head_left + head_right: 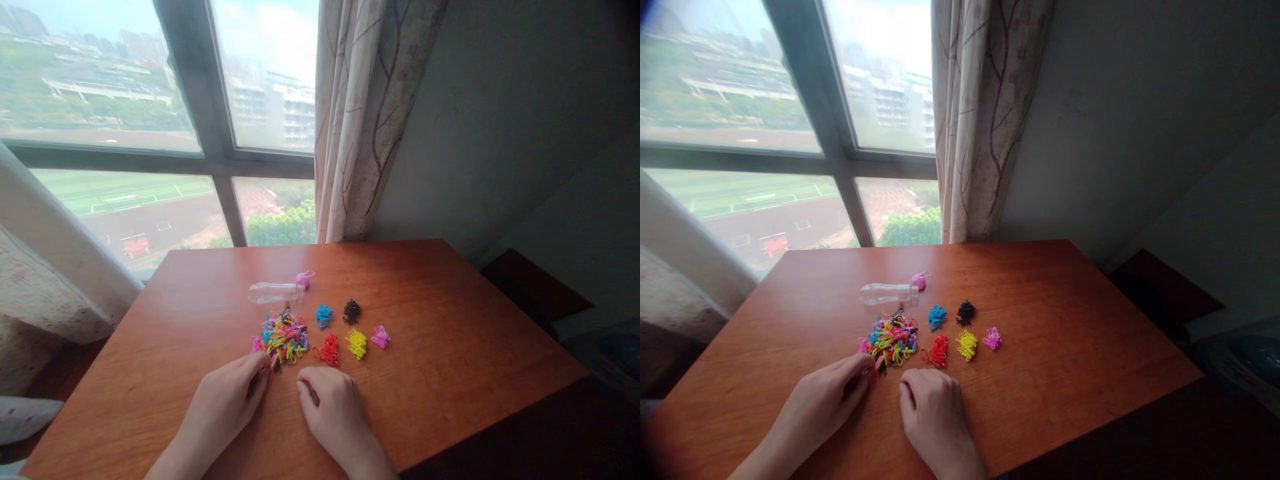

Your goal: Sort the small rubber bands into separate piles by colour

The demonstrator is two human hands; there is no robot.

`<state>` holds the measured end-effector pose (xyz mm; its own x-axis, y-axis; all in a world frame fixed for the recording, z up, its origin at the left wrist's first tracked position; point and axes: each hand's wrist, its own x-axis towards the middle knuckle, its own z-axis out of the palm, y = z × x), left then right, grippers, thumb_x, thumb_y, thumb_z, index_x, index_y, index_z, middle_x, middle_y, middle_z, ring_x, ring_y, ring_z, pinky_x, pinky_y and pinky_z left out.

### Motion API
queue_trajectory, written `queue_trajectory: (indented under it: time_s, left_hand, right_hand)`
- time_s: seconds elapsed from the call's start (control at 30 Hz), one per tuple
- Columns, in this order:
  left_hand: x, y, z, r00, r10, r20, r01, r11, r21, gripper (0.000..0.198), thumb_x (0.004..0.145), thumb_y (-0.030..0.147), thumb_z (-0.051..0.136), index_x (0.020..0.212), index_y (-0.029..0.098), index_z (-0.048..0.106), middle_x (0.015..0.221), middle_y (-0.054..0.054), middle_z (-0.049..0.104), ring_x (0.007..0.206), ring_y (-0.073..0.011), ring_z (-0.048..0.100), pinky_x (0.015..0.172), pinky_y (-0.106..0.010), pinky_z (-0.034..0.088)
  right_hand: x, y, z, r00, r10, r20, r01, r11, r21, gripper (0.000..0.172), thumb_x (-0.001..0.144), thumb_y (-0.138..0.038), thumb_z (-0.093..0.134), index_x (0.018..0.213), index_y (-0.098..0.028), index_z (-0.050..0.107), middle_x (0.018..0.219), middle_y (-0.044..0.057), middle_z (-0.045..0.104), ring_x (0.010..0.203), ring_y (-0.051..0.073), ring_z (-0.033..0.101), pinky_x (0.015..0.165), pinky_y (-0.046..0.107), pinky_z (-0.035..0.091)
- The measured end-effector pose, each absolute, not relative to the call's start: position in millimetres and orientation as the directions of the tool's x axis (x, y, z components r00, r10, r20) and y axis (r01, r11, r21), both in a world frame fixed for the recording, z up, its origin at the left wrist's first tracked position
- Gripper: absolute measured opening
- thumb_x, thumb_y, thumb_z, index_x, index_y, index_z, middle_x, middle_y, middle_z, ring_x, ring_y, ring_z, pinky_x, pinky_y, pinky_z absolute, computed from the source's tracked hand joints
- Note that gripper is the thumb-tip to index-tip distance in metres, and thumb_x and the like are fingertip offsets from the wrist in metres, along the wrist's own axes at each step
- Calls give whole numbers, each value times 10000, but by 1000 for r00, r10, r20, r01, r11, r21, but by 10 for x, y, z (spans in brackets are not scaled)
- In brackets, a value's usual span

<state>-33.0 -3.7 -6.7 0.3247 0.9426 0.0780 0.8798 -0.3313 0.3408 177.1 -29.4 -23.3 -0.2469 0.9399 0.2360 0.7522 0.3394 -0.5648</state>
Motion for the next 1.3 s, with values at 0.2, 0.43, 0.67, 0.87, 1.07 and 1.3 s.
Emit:
queue_trajectory:
  time_s: [0.2, 0.43, 0.67, 0.87, 1.07, 1.3]
  left_hand:
    - [-321, -21, -55, 291, 951, 104, 862, -308, 403, 206, 902, 254, 427, 913, 255, 633, 850, -6, 764, 716, -179, 723, 617, -231, 485]
    - [-330, -38, -79, 264, 930, 256, 841, -352, 411, 193, 905, 268, 449, 933, 248, 638, 702, 27, 715, 565, -131, 659, 532, -195, 437]
    - [-312, -60, -94, 272, 916, 296, 808, -385, 446, 180, 916, 262, 461, 918, 239, 640, 650, 44, 669, 502, -97, 582, 517, -173, 413]
    - [-217, -83, -115, 339, 896, 287, 770, -439, 462, 150, 918, 239, 471, 937, 237, 620, 679, 41, 672, 525, -98, 593, 532, -173, 430]
    - [-203, -83, -94, 348, 892, 290, 781, -447, 437, 151, 913, 219, 466, 934, 244, 613, 664, 46, 663, 526, -106, 604, 524, -176, 428]
    - [-235, -82, -81, 333, 899, 283, 799, -429, 421, 131, 925, 220, 458, 925, 240, 587, 649, 50, 650, 518, -111, 597, 517, -184, 414]
  right_hand:
    - [1774, -291, -227, -251, 938, 241, 751, 345, -563, 146, 877, -125, 541, 810, -238, 604, 741, -37, 660, 687, 133, 604, 619, 247, 316]
    - [1778, -301, -242, -244, 943, 228, 746, 333, -577, 139, 877, -131, 538, 826, -244, 600, 764, -37, 665, 712, 139, 602, 637, 249, 310]
    - [1769, -299, -209, -247, 941, 229, 756, 336, -562, 132, 897, -153, 543, 810, -239, 593, 738, -35, 659, 686, 137, 600, 613, 244, 306]
    - [1667, -265, -172, -227, 948, 221, 777, 313, -546, 37, 879, -218, 628, 871, -247, 606, 724, -36, 667, 654, 143, 612, 598, 237, 326]
    - [1572, -218, -203, -225, 942, 250, 768, 330, -550, 133, 901, -144, 545, 842, -244, 609, 753, -21, 685, 682, 148, 627, 596, 238, 323]
    - [1562, -217, -231, -161, 961, 223, 799, 260, -543, 113, 879, -151, 602, 916, -250, 642, 763, -16, 688, 694, 164, 637, 603, 244, 342]
